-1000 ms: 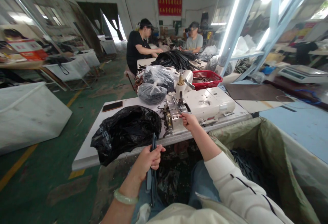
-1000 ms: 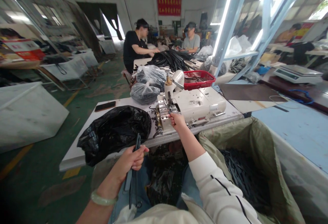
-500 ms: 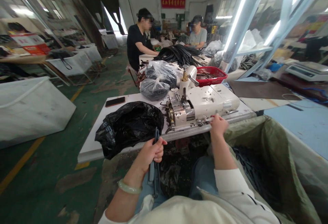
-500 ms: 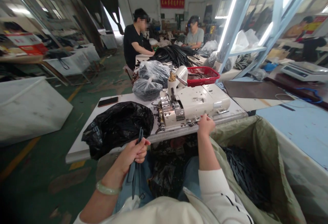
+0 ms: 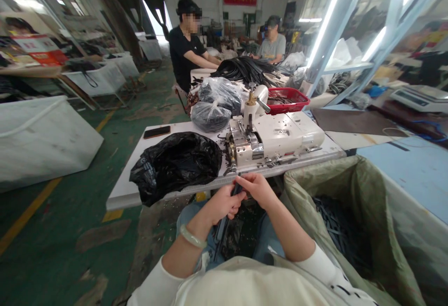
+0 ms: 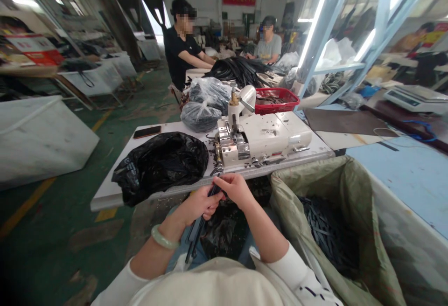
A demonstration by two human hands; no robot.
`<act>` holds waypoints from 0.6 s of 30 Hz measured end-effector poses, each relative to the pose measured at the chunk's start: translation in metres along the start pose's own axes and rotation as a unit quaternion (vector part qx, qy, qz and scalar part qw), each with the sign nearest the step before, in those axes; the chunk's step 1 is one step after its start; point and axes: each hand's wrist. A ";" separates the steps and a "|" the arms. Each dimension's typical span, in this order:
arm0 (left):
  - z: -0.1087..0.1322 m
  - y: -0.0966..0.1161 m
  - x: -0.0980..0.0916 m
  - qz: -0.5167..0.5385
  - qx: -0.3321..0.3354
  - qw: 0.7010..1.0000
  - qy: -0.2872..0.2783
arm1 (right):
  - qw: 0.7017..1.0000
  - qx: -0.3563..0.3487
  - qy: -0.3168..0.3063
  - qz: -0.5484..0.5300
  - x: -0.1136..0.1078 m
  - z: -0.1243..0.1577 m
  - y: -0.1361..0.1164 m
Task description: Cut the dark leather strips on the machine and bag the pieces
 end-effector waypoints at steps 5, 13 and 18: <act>0.013 -0.003 -0.010 0.019 -0.010 1.000 -0.005 | 0.987 -0.014 0.082 -0.138 0.019 -0.012 0.008; 0.020 -0.006 -0.030 0.132 -0.008 0.991 0.005 | 0.938 -0.026 0.119 -0.325 -0.006 -0.015 0.001; 0.016 0.001 -0.026 0.185 -0.002 0.983 0.006 | 0.954 -0.057 0.104 -0.275 0.001 -0.004 0.002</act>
Point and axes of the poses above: each hand's wrist, its own z-axis away from the middle knuckle, its own x-axis out of the palm, y = z × x, and after that the axes turned 7 degrees about x, right-handed
